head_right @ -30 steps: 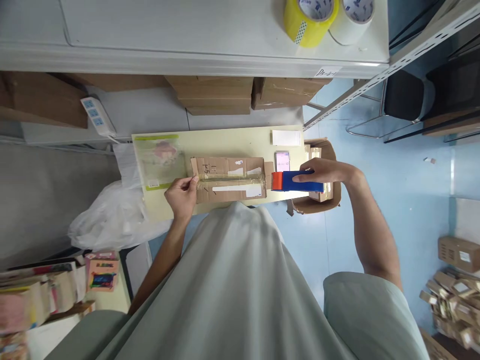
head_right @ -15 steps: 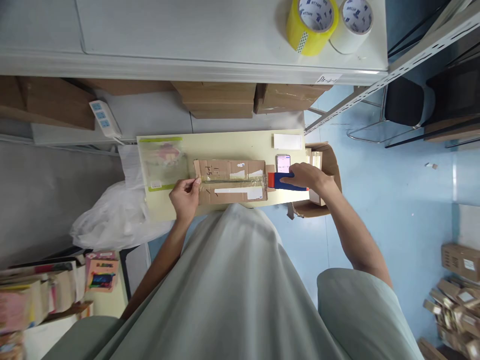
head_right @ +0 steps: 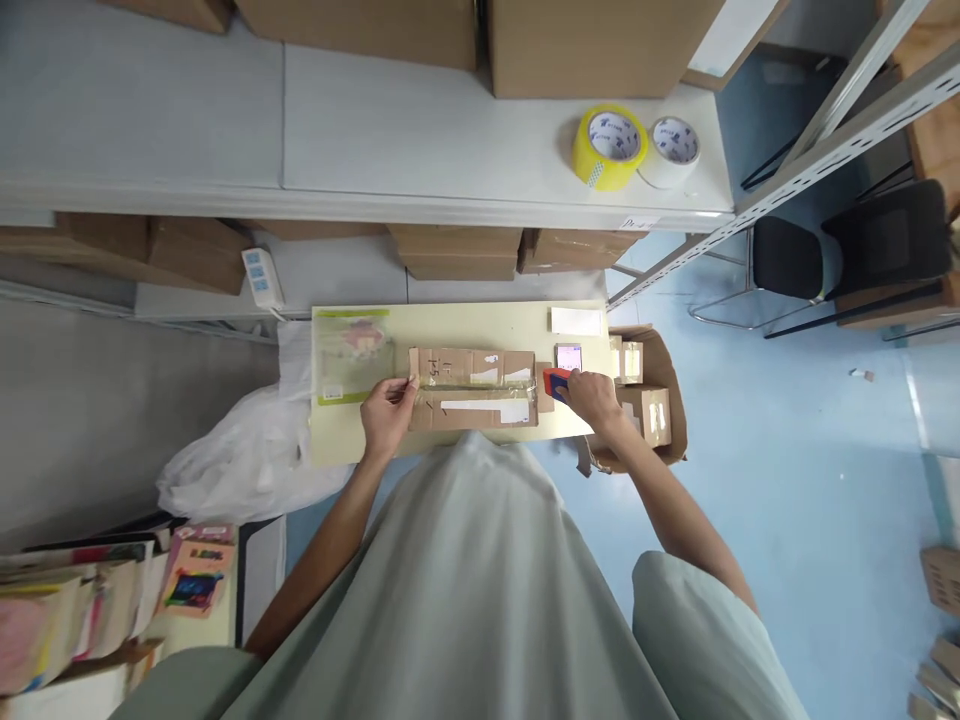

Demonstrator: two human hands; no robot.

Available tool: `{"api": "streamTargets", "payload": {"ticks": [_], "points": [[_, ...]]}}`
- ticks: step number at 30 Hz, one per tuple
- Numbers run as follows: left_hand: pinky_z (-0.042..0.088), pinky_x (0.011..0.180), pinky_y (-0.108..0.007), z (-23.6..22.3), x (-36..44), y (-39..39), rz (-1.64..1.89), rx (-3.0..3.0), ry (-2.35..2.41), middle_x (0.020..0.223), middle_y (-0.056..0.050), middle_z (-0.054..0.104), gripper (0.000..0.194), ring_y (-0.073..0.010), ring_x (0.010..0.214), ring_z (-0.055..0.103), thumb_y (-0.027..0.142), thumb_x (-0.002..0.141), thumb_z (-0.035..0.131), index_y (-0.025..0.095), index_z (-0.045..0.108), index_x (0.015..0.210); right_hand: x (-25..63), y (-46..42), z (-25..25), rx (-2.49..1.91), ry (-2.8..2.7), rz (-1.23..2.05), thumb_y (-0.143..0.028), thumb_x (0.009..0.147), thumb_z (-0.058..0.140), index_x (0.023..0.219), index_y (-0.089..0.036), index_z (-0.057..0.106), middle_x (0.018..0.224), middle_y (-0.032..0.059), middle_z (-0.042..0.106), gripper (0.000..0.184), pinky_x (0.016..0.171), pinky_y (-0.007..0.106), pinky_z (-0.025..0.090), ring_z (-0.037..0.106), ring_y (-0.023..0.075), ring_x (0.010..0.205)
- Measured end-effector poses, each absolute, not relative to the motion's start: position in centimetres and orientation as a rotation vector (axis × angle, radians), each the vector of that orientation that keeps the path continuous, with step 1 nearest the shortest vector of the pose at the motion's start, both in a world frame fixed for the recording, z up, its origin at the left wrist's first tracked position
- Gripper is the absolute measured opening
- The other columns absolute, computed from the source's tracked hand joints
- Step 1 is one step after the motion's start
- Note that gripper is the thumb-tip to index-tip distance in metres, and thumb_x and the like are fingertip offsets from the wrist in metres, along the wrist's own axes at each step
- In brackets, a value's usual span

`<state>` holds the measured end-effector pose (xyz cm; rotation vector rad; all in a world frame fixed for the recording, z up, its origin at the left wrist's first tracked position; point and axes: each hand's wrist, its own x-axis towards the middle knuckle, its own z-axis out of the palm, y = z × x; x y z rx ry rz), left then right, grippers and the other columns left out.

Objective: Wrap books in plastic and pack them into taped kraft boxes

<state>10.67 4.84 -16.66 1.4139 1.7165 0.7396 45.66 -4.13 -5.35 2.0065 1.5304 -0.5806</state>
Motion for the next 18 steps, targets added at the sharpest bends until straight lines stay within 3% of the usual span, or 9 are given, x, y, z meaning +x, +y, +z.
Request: {"api": "streamTargets", "payload": {"ticks": [5, 9, 15, 18], "points": [[0.064, 0.093, -0.037, -13.1, 11.7, 7.3, 0.917, 1.551, 1.63, 0.12, -0.013, 0.08, 0.028, -0.0227, 0.099, 0.078, 0.027, 0.09, 0.069, 0.019, 0.073, 0.118, 45.6, -2.1, -0.2, 2.197, 1.624, -0.425, -0.049, 0.117, 0.046, 0.128, -0.009, 0.067, 0.11, 0.0267, 0.082, 0.047, 0.085, 0.038, 0.055, 0.081, 0.0377, 0.109], [0.064, 0.101, -0.039, -6.6, 14.1, 11.1, 1.158, 1.772, 1.334, 0.125, -0.012, 0.079, 0.029, -0.0223, 0.105, 0.078, 0.026, 0.099, 0.061, 0.02, 0.074, 0.125, 44.2, 2.1, 5.3, 2.377, 1.812, -0.336, -0.055, 0.116, 0.044, 0.135, -0.013, 0.06, 0.118, 0.0238, 0.081, 0.049, 0.084, 0.038, 0.054, 0.079, 0.0385, 0.109], [0.063, 0.105, -0.038, 3.8, 18.3, 16.8, 1.323, 2.01, 1.123, 0.137, -0.012, 0.076, 0.035, -0.0225, 0.112, 0.078, 0.026, 0.105, 0.061, 0.021, 0.073, 0.137, 40.5, 11.4, 10.0, 2.436, 2.286, -0.178, -0.041, 0.114, 0.041, 0.149, -0.008, 0.048, 0.132, 0.028, 0.076, 0.049, 0.098, 0.048, 0.052, 0.072, 0.0433, 0.115], [0.065, 0.103, -0.036, 6.3, 19.3, 18.8, 1.392, 2.057, 1.062, 0.137, -0.012, 0.076, 0.037, -0.0227, 0.115, 0.077, 0.022, 0.103, 0.061, 0.02, 0.074, 0.138, 39.0, 16.4, 10.1, 2.35, 2.447, -0.035, -0.03, 0.113, 0.04, 0.148, -0.003, 0.05, 0.135, 0.0301, 0.074, 0.046, 0.115, 0.051, 0.042, 0.067, 0.0422, 0.127]]}}
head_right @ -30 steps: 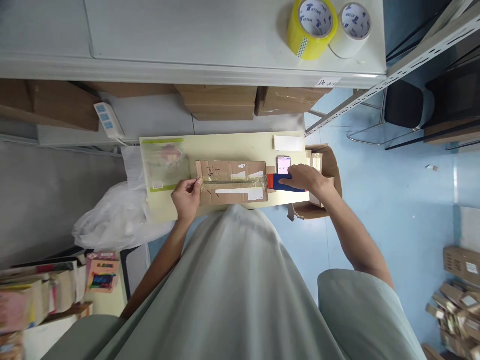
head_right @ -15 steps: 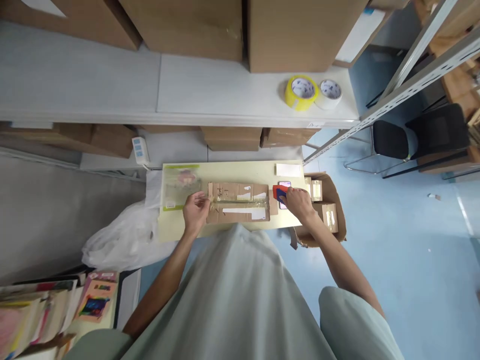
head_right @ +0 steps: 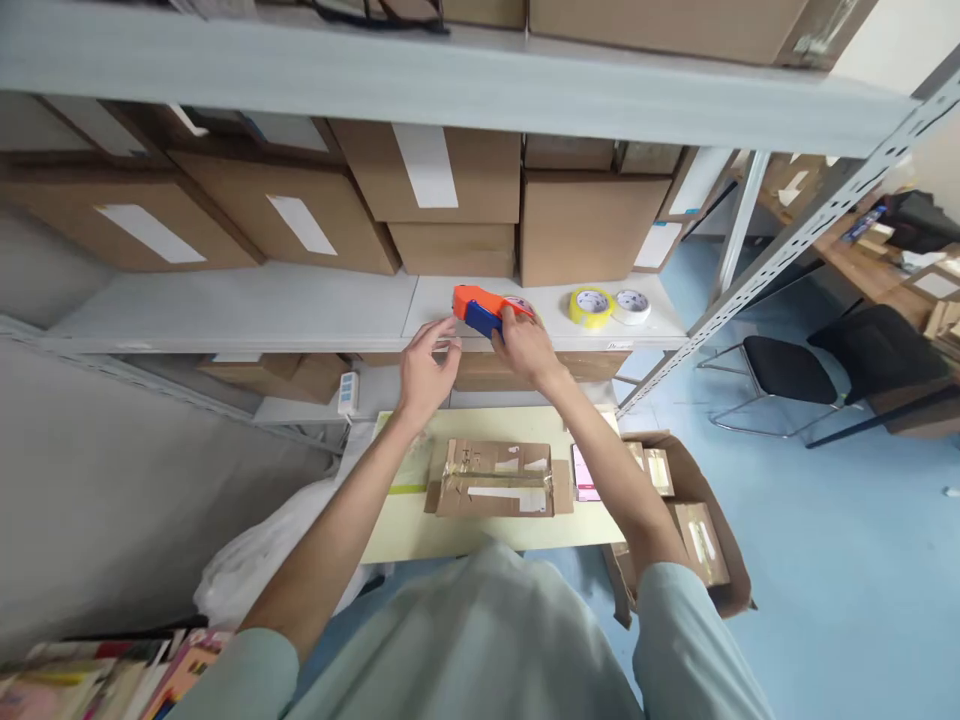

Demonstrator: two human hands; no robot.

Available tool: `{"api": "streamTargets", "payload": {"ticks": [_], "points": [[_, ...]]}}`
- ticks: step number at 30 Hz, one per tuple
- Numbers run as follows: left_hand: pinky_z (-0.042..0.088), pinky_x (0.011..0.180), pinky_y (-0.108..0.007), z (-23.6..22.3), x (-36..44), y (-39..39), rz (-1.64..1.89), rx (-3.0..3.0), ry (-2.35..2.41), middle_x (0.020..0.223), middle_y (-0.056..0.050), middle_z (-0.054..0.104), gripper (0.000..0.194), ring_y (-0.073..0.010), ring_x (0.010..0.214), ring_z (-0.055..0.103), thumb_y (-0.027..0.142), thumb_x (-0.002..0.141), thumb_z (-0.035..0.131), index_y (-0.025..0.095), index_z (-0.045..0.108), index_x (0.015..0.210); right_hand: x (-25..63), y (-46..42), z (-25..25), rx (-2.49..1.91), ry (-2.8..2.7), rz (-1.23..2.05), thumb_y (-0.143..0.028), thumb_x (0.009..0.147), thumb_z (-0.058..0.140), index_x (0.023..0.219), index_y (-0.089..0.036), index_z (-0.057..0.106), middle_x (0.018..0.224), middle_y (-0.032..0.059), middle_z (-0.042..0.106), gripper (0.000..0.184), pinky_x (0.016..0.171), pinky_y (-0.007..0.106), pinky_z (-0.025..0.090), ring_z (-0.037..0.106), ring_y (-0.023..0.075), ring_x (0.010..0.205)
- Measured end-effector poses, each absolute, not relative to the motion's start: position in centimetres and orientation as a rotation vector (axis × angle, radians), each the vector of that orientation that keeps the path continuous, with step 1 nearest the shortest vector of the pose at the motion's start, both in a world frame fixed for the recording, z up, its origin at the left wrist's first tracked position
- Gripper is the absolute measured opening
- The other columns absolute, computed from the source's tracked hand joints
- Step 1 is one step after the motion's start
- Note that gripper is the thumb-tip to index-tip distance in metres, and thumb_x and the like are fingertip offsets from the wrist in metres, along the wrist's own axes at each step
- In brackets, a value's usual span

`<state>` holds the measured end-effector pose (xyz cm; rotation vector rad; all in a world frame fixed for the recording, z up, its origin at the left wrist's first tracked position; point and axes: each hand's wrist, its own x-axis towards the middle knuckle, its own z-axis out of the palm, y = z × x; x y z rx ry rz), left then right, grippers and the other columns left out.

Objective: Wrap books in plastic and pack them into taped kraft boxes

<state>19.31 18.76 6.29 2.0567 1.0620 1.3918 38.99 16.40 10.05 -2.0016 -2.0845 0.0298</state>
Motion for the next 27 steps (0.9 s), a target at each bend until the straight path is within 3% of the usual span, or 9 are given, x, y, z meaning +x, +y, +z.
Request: {"api": "streamTargets", "payload": {"ticks": [5, 9, 13, 16, 21, 24, 27], "points": [[0.067, 0.099, -0.036, 6.5, 19.1, 19.6, 1.393, 2.056, 1.059, 0.134, -0.013, 0.077, 0.036, -0.0226, 0.114, 0.078, 0.019, 0.101, 0.061, 0.019, 0.074, 0.135, 37.9, 22.4, 8.2, -2.066, -2.13, 0.02, -0.024, 0.113, 0.04, 0.148, 0.004, 0.052, 0.141, 0.034, 0.07, 0.047, 0.122, 0.053, 0.03, 0.055, 0.0428, 0.144], [0.066, 0.104, -0.038, 4.2, 17.2, 18.7, 1.291, 2.017, 1.111, 0.133, -0.012, 0.078, 0.034, -0.0233, 0.114, 0.079, 0.021, 0.1, 0.064, 0.02, 0.075, 0.132, 38.1, 23.2, 6.5, -2.008, -2.096, 0.023, -0.022, 0.11, 0.042, 0.15, 0.001, 0.055, 0.153, 0.0318, 0.063, 0.048, 0.128, 0.054, 0.025, 0.05, 0.04, 0.148], [0.063, 0.111, -0.042, -2.2, 12.7, 16.1, 1.138, 1.842, 1.243, 0.137, -0.013, 0.079, 0.034, -0.0249, 0.119, 0.079, 0.028, 0.1, 0.065, 0.021, 0.075, 0.131, 39.5, 18.2, 3.2, -1.941, -1.837, -0.052, -0.032, 0.114, 0.038, 0.16, -0.005, 0.049, 0.166, 0.0281, 0.053, 0.055, 0.129, 0.051, 0.034, 0.048, 0.0359, 0.153], [0.062, 0.114, -0.047, -8.9, 8.7, 12.2, 0.984, 1.581, 1.382, 0.13, -0.016, 0.082, 0.034, -0.0276, 0.119, 0.08, 0.036, 0.095, 0.069, 0.019, 0.076, 0.124, 40.5, 10.2, -1.7, -1.999, -1.641, 0.083, -0.042, 0.115, 0.032, 0.163, -0.006, 0.046, 0.165, 0.0296, 0.054, 0.061, 0.126, 0.052, 0.042, 0.049, 0.0359, 0.156], [0.063, 0.111, -0.049, -16.2, 6.1, 5.2, 0.766, 1.383, 1.47, 0.128, -0.016, 0.083, 0.041, -0.0327, 0.121, 0.08, 0.051, 0.092, 0.074, 0.02, 0.078, 0.119, 40.0, -3.2, -9.8, -2.302, -1.384, 0.571, -0.052, 0.114, 0.03, 0.16, -0.007, 0.047, 0.154, 0.0319, 0.065, 0.067, 0.113, 0.051, 0.054, 0.065, 0.0403, 0.143], [0.065, 0.104, -0.045, -17.1, 7.5, 3.1, 0.689, 1.451, 1.469, 0.119, -0.013, 0.085, 0.039, -0.0319, 0.115, 0.081, 0.051, 0.096, 0.072, 0.023, 0.078, 0.122, 38.0, -6.7, -12.2, -2.422, -1.288, 0.809, -0.05, 0.115, 0.028, 0.152, -0.009, 0.052, 0.133, 0.0282, 0.077, 0.06, 0.097, 0.042, 0.057, 0.077, 0.0386, 0.121], [0.064, 0.098, -0.044, -16.9, 9.5, 2.5, 0.639, 1.63, 1.551, 0.115, -0.016, 0.084, 0.038, -0.0334, 0.111, 0.081, 0.05, 0.1, 0.068, 0.022, 0.078, 0.125, 35.9, -7.4, -12.9, -2.499, -1.243, 0.828, -0.051, 0.116, 0.027, 0.147, -0.01, 0.054, 0.114, 0.0232, 0.081, 0.059, 0.085, 0.036, 0.053, 0.079, 0.0365, 0.105]]}}
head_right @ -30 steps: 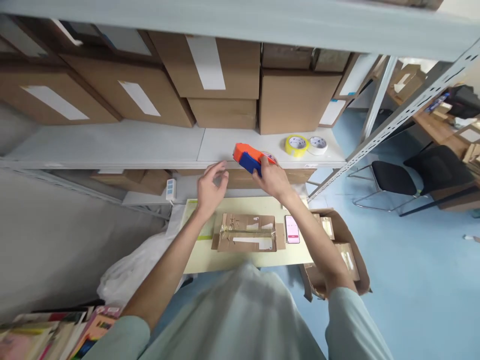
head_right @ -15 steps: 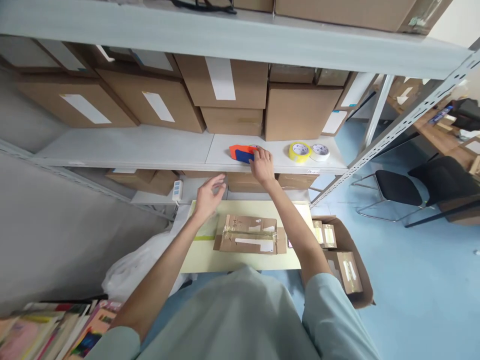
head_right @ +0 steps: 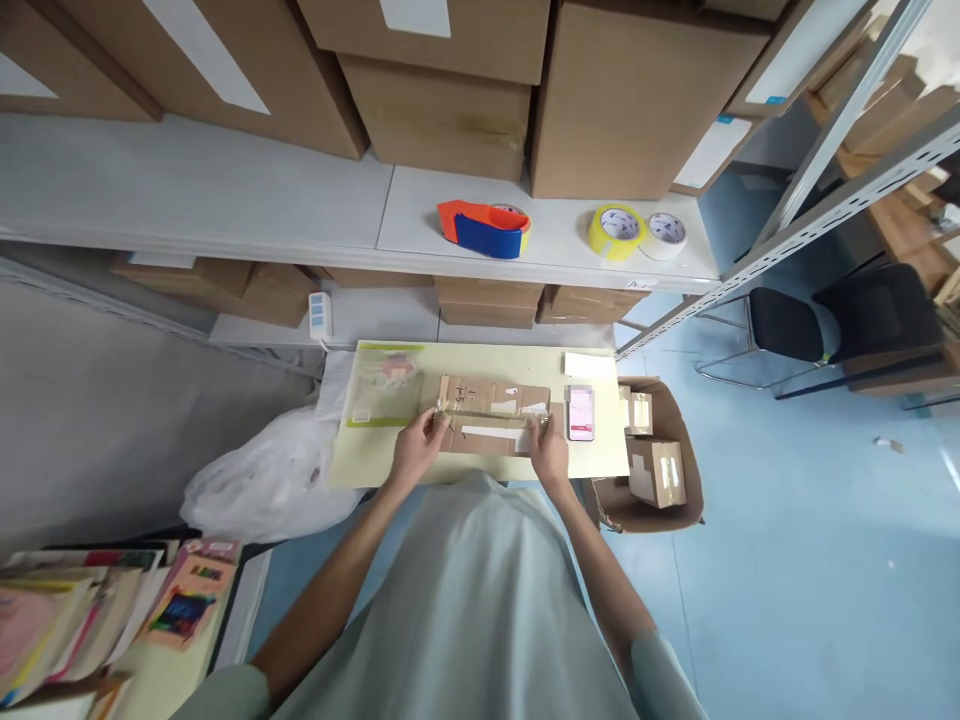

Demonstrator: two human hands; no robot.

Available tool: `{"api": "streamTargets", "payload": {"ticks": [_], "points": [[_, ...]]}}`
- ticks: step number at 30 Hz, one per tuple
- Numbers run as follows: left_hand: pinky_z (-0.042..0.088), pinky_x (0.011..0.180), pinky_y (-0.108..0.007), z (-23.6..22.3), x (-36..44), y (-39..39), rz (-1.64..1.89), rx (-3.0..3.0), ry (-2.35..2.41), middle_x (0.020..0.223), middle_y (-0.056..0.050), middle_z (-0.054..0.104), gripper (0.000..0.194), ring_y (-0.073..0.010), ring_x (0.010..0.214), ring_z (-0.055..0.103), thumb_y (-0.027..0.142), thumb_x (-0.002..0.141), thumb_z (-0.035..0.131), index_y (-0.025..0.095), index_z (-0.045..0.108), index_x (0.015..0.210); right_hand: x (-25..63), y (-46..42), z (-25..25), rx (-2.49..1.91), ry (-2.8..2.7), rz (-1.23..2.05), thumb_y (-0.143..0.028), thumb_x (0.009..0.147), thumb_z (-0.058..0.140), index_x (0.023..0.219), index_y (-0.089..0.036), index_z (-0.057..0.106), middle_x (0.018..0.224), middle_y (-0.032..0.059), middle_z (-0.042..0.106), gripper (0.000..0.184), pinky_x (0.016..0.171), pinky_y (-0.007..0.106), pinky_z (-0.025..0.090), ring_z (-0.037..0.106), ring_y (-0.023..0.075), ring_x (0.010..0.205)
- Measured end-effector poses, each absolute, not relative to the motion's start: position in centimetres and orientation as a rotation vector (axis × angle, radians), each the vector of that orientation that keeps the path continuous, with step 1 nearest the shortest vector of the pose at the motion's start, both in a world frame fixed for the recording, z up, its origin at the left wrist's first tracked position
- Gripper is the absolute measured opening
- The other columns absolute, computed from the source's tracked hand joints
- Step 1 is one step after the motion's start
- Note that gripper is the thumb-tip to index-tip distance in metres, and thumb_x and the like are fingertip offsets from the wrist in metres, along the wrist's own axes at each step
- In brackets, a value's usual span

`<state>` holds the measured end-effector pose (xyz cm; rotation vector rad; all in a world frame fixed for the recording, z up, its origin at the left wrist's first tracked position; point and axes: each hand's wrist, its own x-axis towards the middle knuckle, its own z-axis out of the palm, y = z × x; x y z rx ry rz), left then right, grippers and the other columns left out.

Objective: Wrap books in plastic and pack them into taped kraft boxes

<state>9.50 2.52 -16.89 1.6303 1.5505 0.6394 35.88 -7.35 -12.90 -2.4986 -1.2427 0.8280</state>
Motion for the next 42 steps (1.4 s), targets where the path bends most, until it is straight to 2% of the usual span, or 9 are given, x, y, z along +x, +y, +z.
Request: {"api": "streamTargets", "payload": {"ticks": [4, 8, 13, 16, 20, 24, 31, 36, 42], "points": [[0.06, 0.096, -0.042, -16.5, 10.7, 3.0, 0.609, 1.857, 1.627, 0.118, -0.023, 0.082, 0.043, -0.0371, 0.112, 0.078, 0.053, 0.1, 0.07, 0.017, 0.079, 0.121, 35.2, -7.1, -12.9, -2.522, -1.215, 0.753, -0.063, 0.113, 0.03, 0.147, -0.009, 0.056, 0.102, 0.0193, 0.08, 0.068, 0.077, 0.034, 0.049, 0.076, 0.0347, 0.094], [0.056, 0.079, -0.035, -16.5, 10.0, 4.6, 0.537, 1.868, 1.586, 0.096, -0.017, 0.084, 0.04, -0.0303, 0.087, 0.078, 0.054, 0.105, 0.061, 0.021, 0.083, 0.097, 36.7, -7.4, -13.0, -2.391, -1.198, 0.831, -0.076, 0.11, 0.018, 0.123, -0.014, 0.071, 0.081, 0.0126, 0.075, 0.082, 0.069, 0.033, 0.046, 0.067, 0.0296, 0.076], [0.053, 0.076, -0.034, -15.6, 8.7, 6.0, 0.489, 1.888, 1.474, 0.091, -0.014, 0.084, 0.043, -0.0259, 0.078, 0.075, 0.048, 0.106, 0.056, 0.022, 0.08, 0.082, 38.1, -7.3, -12.4, -2.268, -1.09, 0.925, -0.093, 0.101, 0.018, 0.108, -0.013, 0.078, 0.074, 0.011, 0.071, 0.1, 0.066, 0.033, 0.047, 0.061, 0.0274, 0.074], [0.055, 0.08, -0.034, -13.7, 7.9, 6.1, 0.526, 1.897, 1.433, 0.094, -0.013, 0.083, 0.038, -0.0264, 0.082, 0.075, 0.043, 0.105, 0.054, 0.023, 0.079, 0.084, 39.0, -7.0, -10.6, -2.197, -1.075, 0.924, -0.093, 0.1, 0.029, 0.11, -0.014, 0.08, 0.081, 0.0119, 0.073, 0.096, 0.07, 0.034, 0.052, 0.066, 0.0301, 0.085], [0.058, 0.088, -0.032, -10.6, 6.9, 5.9, 0.704, 1.888, 1.344, 0.109, -0.01, 0.083, 0.035, -0.0254, 0.099, 0.076, 0.046, 0.106, 0.054, 0.023, 0.08, 0.1, 40.9, -6.6, -7.8, -1.93, -1.071, 0.733, -0.087, 0.097, 0.054, 0.122, -0.017, 0.083, 0.117, 0.0162, 0.075, 0.08, 0.082, 0.039, 0.061, 0.07, 0.0319, 0.108], [0.062, 0.093, -0.032, -9.9, 6.5, 5.6, 0.835, 1.802, 1.311, 0.116, -0.009, 0.08, 0.027, -0.0231, 0.102, 0.076, 0.042, 0.102, 0.062, 0.021, 0.079, 0.105, 42.3, -6.6, -7.7, -1.776, -1.126, 0.71, -0.072, 0.098, 0.069, 0.121, -0.02, 0.084, 0.116, 0.0124, 0.071, 0.059, 0.082, 0.038, 0.065, 0.072, 0.024, 0.094], [0.063, 0.099, -0.036, -16.5, 5.7, 3.4, 0.63, 1.663, 1.478, 0.109, -0.009, 0.082, 0.018, -0.0246, 0.101, 0.079, 0.026, 0.094, 0.063, 0.022, 0.081, 0.096, 41.1, -9.2, -15.9, -1.713, -1.032, 1.048, -0.067, 0.093, 0.069, 0.101, -0.02, 0.082, 0.122, 0.0123, 0.071, 0.049, 0.081, 0.043, 0.073, 0.078, 0.0244, 0.097], [0.064, 0.1, -0.042, -19.7, 4.1, 1.8, 0.322, 1.483, 1.552, 0.099, -0.008, 0.086, 0.017, -0.0303, 0.1, 0.082, 0.017, 0.084, 0.068, 0.023, 0.083, 0.092, 40.5, -10.7, -19.8, -1.898, -1.084, 1.171, -0.053, 0.091, 0.064, 0.085, -0.023, 0.078, 0.105, 0.0105, 0.082, 0.034, 0.082, 0.044, 0.072, 0.08, 0.0265, 0.091], [0.06, 0.111, -0.045, -20.0, 4.0, 6.0, 0.461, 1.453, 1.556, 0.129, -0.014, 0.083, 0.037, -0.0304, 0.118, 0.08, 0.02, 0.09, 0.064, 0.017, 0.08, 0.122, 42.3, -6.4, -19.9, -2.016, -1.028, 1.021, -0.052, 0.1, 0.055, 0.116, -0.018, 0.079, 0.117, 0.0172, 0.084, 0.044, 0.093, 0.046, 0.069, 0.081, 0.0306, 0.107]]}}
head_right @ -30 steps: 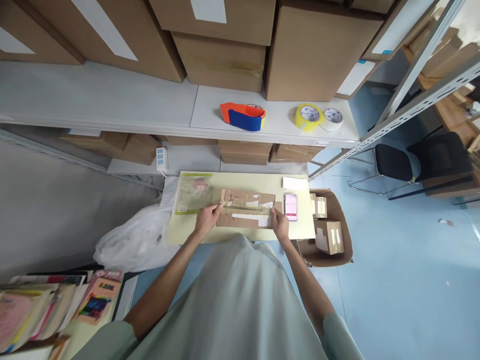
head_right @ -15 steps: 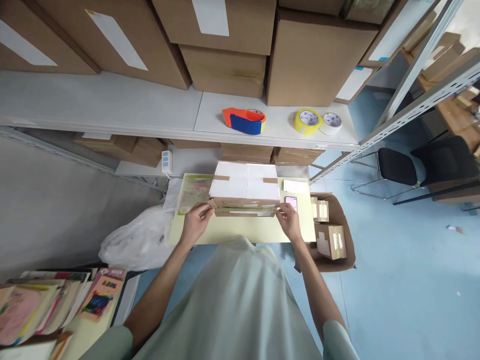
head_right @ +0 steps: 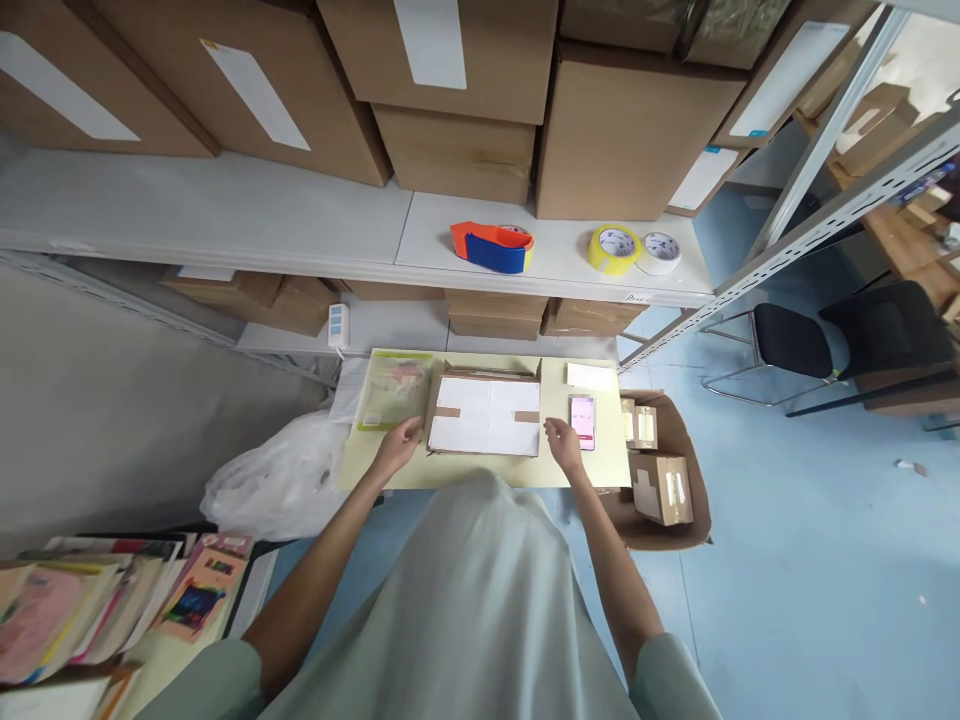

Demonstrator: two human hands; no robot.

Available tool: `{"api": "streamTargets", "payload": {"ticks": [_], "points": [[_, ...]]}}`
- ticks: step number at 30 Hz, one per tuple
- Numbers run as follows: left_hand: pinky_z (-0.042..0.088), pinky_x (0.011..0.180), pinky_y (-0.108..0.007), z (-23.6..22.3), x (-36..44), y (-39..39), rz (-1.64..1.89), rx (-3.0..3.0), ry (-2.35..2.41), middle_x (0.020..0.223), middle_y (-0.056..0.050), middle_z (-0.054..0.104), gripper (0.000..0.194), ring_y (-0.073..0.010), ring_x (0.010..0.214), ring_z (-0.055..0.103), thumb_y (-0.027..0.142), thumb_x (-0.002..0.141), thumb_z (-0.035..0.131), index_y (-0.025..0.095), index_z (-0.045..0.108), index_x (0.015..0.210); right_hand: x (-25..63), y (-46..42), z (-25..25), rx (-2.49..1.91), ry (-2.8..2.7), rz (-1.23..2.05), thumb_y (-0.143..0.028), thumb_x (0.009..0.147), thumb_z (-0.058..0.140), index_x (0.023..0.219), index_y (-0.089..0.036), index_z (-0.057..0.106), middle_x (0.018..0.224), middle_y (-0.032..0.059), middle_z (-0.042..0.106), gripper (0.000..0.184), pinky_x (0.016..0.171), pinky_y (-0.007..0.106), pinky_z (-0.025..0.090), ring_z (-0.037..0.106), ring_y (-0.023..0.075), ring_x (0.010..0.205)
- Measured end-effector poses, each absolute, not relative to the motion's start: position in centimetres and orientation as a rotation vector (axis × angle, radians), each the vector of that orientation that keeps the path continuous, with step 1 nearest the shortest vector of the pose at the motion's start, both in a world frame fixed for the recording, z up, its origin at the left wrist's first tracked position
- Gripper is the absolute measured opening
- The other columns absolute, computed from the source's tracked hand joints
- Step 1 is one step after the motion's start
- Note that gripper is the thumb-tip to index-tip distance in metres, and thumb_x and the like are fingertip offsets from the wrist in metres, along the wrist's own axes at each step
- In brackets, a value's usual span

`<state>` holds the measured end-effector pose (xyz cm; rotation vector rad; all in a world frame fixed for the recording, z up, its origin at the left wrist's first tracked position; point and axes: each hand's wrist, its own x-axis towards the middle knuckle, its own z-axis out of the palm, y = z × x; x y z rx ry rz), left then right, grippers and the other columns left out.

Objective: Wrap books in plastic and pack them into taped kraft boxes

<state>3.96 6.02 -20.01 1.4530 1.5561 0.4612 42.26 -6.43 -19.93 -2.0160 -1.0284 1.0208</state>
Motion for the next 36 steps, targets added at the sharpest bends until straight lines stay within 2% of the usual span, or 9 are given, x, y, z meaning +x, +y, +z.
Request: {"api": "streamTargets", "payload": {"ticks": [4, 7, 10, 17, 24, 28, 32, 34, 36], "points": [[0.063, 0.108, -0.044, -19.8, 6.2, 9.9, 0.564, 1.444, 1.532, 0.129, -0.017, 0.082, 0.046, -0.0299, 0.12, 0.08, 0.026, 0.092, 0.067, 0.014, 0.074, 0.136, 42.3, -2.7, -19.3, -2.08, -1.01, 0.923, -0.054, 0.102, 0.056, 0.125, -0.018, 0.078, 0.123, 0.0176, 0.084, 0.048, 0.097, 0.046, 0.067, 0.081, 0.0312, 0.114], [0.064, 0.107, -0.045, -19.2, 7.9, 11.1, 0.61, 1.445, 1.525, 0.118, -0.016, 0.085, 0.047, -0.0309, 0.113, 0.081, 0.026, 0.09, 0.073, 0.015, 0.074, 0.135, 41.6, -1.5, -18.3, -2.125, -1.017, 0.864, -0.052, 0.1, 0.059, 0.122, -0.017, 0.079, 0.118, 0.019, 0.085, 0.046, 0.102, 0.05, 0.064, 0.08, 0.035, 0.114], [0.064, 0.105, -0.046, -17.8, 8.6, 10.9, 0.676, 1.444, 1.545, 0.119, -0.016, 0.084, 0.044, -0.0307, 0.108, 0.081, 0.024, 0.09, 0.072, 0.014, 0.075, 0.132, 41.2, -1.7, -16.8, -2.13, -1.038, 0.823, -0.054, 0.101, 0.057, 0.124, -0.018, 0.08, 0.117, 0.0185, 0.085, 0.049, 0.104, 0.05, 0.062, 0.08, 0.0358, 0.114], [0.065, 0.097, -0.038, -15.0, 7.3, 8.5, 0.927, 1.562, 1.436, 0.117, -0.01, 0.085, 0.027, -0.0251, 0.107, 0.08, 0.025, 0.091, 0.067, 0.02, 0.077, 0.116, 40.3, -3.9, -13.2, -1.884, -1.073, 0.734, -0.072, 0.106, 0.044, 0.136, -0.02, 0.075, 0.134, 0.0174, 0.08, 0.068, 0.094, 0.046, 0.065, 0.078, 0.0328, 0.113], [0.065, 0.093, -0.038, -17.5, 6.3, 4.4, 0.639, 1.414, 1.599, 0.096, -0.007, 0.084, 0.016, -0.0255, 0.092, 0.081, 0.019, 0.088, 0.062, 0.022, 0.074, 0.098, 38.3, -7.4, -16.5, -1.879, -0.983, 0.962, -0.085, 0.097, 0.048, 0.137, -0.016, 0.071, 0.129, 0.0217, 0.079, 0.083, 0.09, 0.051, 0.069, 0.079, 0.0359, 0.115], [0.064, 0.1, -0.04, -17.3, 5.9, 2.7, 0.611, 1.36, 1.635, 0.11, -0.01, 0.084, 0.029, -0.0273, 0.104, 0.08, 0.018, 0.093, 0.059, 0.021, 0.076, 0.117, 38.9, -8.6, -16.7, -1.888, -0.969, 1.026, -0.083, 0.095, 0.049, 0.134, -0.018, 0.071, 0.137, 0.0232, 0.076, 0.079, 0.09, 0.05, 0.069, 0.079, 0.0359, 0.116], [0.06, 0.109, -0.041, -13.8, 5.5, 2.3, 0.947, 1.561, 1.757, 0.138, -0.015, 0.074, 0.051, -0.0285, 0.129, 0.071, 0.013, 0.096, 0.052, 0.019, 0.067, 0.144, 39.8, -8.1, -12.3, -1.98, -1.014, 0.697, -0.066, 0.107, 0.045, 0.136, -0.02, 0.07, 0.138, 0.0221, 0.076, 0.061, 0.099, 0.05, 0.066, 0.076, 0.0342, 0.122], [0.056, 0.117, -0.042, -11.6, 6.0, 2.7, 1.051, 1.754, 1.674, 0.145, -0.016, 0.069, 0.049, -0.0285, 0.137, 0.066, 0.015, 0.1, 0.052, 0.019, 0.065, 0.147, 39.6, -7.1, -9.4, -1.995, -1.108, 0.512, -0.058, 0.111, 0.043, 0.14, -0.022, 0.069, 0.139, 0.0198, 0.075, 0.052, 0.103, 0.048, 0.064, 0.073, 0.033, 0.127], [0.05, 0.124, -0.044, -9.9, 7.2, 3.4, 0.984, 1.952, 1.485, 0.145, -0.014, 0.07, 0.043, -0.0286, 0.14, 0.064, 0.02, 0.105, 0.051, 0.02, 0.068, 0.145, 39.0, -5.5, -7.2, -1.975, -1.33, 0.413, -0.051, 0.114, 0.042, 0.139, -0.024, 0.07, 0.138, 0.0177, 0.075, 0.046, 0.109, 0.049, 0.061, 0.069, 0.0327, 0.131]]}}
